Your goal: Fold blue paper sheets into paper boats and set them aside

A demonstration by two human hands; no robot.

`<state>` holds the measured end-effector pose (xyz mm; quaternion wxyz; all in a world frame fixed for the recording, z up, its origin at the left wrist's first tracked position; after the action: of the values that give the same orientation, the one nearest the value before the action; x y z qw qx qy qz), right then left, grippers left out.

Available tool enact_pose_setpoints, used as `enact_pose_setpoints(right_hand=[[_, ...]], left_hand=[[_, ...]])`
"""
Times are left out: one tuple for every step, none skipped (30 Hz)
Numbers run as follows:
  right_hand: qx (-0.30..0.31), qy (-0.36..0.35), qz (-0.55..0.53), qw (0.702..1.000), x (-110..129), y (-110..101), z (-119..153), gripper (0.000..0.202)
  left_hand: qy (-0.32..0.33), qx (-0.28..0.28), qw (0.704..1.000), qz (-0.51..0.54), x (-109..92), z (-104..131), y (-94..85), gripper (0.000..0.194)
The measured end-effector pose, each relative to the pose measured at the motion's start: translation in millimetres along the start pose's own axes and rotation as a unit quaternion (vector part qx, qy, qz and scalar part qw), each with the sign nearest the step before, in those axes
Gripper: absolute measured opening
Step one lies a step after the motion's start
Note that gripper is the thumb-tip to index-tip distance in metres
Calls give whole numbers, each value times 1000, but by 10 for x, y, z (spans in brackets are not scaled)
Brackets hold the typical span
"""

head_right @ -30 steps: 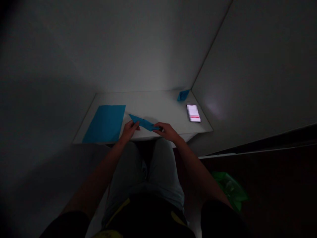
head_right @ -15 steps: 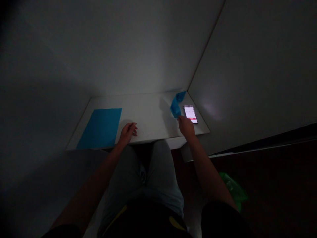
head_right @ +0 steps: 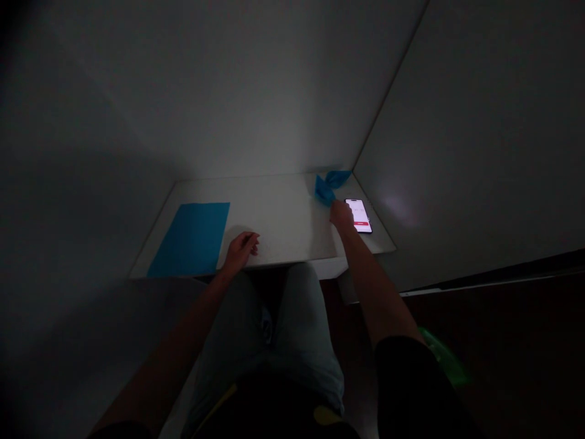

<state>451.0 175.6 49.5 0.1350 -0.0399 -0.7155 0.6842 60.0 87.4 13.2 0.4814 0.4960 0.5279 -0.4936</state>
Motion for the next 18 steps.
enact_pose_setpoints(right_hand=[[-10,5,-14,1000,-6,-6,-18,40],[-23,8,-29,999,-15,-17,-24,40],[-41,7,-46,998,-23,-41,-17,40],[-64,1,-61,996,-25,-75,4,42],[-92,-5,-78,993,-30,-124,38,45],[-127,-10,-98,987,-39,-186,89,49],[-161,-15,-118,980,-47,-249,154,52],[-189,-19,-134,973,-49,-300,229,54],[-205,-23,-145,968,-39,-328,308,55],[-213,-30,-153,965,-12,-339,391,54],[-215,-39,-162,962,33,-337,478,53],[-212,-55,-174,960,99,-320,570,51],[-206,-74,-189,957,182,-293,668,49],[-200,-97,-208,953,279,-260,772,47],[-192,-126,-228,946,394,-219,881,44],[-187,-157,-247,938,518,-177,994,40],[-183,-188,-261,929,648,-133,1108,36],[-180,-217,-270,921,783,-83,1218,33]], left_hand=[[1,0,1000,0,4,0,1,49],[1,-2,1000,1,9,0,3,49],[2,-5,1000,1,11,2,6,49],[5,-10,1000,2,5,7,7,49],[12,-16,1000,0,-13,16,4,49],[21,-22,999,-9,-45,30,-4,48],[33,-28,999,-23,-91,52,-23,46],[49,-33,997,-44,-153,82,-53,43],[69,-35,994,-71,-227,119,-103,39],[92,-36,990,-104,-309,164,-177,35],[119,-38,982,-140,-391,216,-278,32],[148,-41,972,-178,-470,276,-411,31],[176,-47,958,-222,-531,341,-575,32],[198,-53,943,-263,-564,408,-758,39],[211,-65,929,-299,-565,474,-971,49],[220,-81,915,-328,-546,543,-1195,61],[223,-93,903,-355,-502,610,-1410,70],[217,-97,894,-379,-430,671,-1594,77]])
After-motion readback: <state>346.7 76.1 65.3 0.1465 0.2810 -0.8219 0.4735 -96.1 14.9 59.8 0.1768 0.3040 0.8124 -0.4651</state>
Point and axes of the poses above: each hand's wrist, its own z-axis away from the middle knuckle, its own y-axis out of the palm, x = y × z, the point moved 10 cm from there along -z, towards the middle knuckle, and after that the axes turned 5 degrees about -x, right-handed, at the moved point
